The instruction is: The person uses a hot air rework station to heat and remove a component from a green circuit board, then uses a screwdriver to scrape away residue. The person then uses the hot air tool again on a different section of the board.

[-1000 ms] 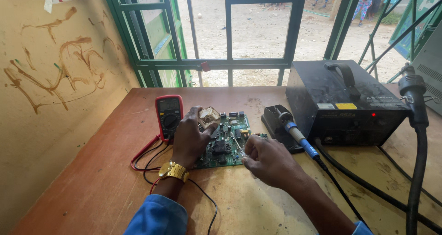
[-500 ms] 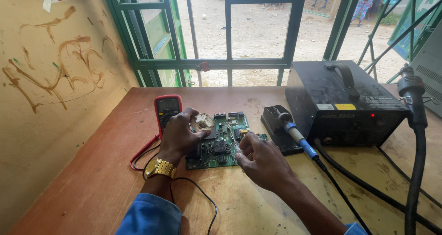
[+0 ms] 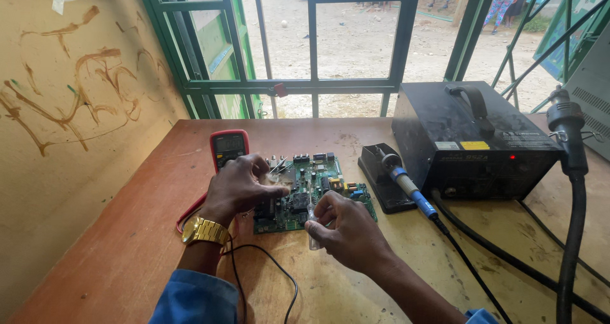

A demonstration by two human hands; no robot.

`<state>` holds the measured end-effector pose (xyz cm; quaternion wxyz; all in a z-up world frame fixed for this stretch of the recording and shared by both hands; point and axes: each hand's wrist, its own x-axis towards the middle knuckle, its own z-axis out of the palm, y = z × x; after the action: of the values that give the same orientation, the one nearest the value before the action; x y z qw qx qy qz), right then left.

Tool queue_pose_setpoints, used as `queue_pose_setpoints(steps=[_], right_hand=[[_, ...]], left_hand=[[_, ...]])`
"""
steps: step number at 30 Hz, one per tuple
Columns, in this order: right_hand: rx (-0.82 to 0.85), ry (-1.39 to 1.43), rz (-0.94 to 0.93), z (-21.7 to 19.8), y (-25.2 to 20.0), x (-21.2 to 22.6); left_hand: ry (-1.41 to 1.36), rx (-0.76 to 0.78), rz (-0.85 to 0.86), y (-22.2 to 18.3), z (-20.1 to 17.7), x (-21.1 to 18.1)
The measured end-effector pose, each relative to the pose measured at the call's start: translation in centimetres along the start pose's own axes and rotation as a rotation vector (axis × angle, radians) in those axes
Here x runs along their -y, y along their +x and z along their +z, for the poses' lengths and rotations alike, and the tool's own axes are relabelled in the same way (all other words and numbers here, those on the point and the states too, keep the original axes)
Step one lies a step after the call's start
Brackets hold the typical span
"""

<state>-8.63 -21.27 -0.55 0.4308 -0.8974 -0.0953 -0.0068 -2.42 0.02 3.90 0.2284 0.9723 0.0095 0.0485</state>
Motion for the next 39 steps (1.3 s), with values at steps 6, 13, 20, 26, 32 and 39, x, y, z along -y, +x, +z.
queue_pose_setpoints(steps=[6,13,20,26,32,39], right_hand=[[0.09,0.2,0.053,1.0,-0.8,1.1],[-0.01,0.084,-0.026,3.4,-0.6,-0.2],[0.007,0.077,-0.006,3.4,-0.7,0.0],[0.009,0.079,0.002,3.4,-0.7,0.0],[0.005,0.036,-0.047,3.3,-0.6,-0.3],[-0.003,0.023,-0.039,2.7,-0.3,-0.6]], left_hand=[[-0.099,-0.148,-0.017,-0.2,-0.1,0.2],[0.193,-0.36,0.119,3.0,3.8,3.7],[0.373,-0.293,0.201,3.9,3.6,5.3],[0.472,-0.28,0.239,4.2,3.8,5.6],[0.631,-0.287,0.278,4.2,4.3,5.7],[0.572,-0.381,0.348,4.0,4.6,5.6]])
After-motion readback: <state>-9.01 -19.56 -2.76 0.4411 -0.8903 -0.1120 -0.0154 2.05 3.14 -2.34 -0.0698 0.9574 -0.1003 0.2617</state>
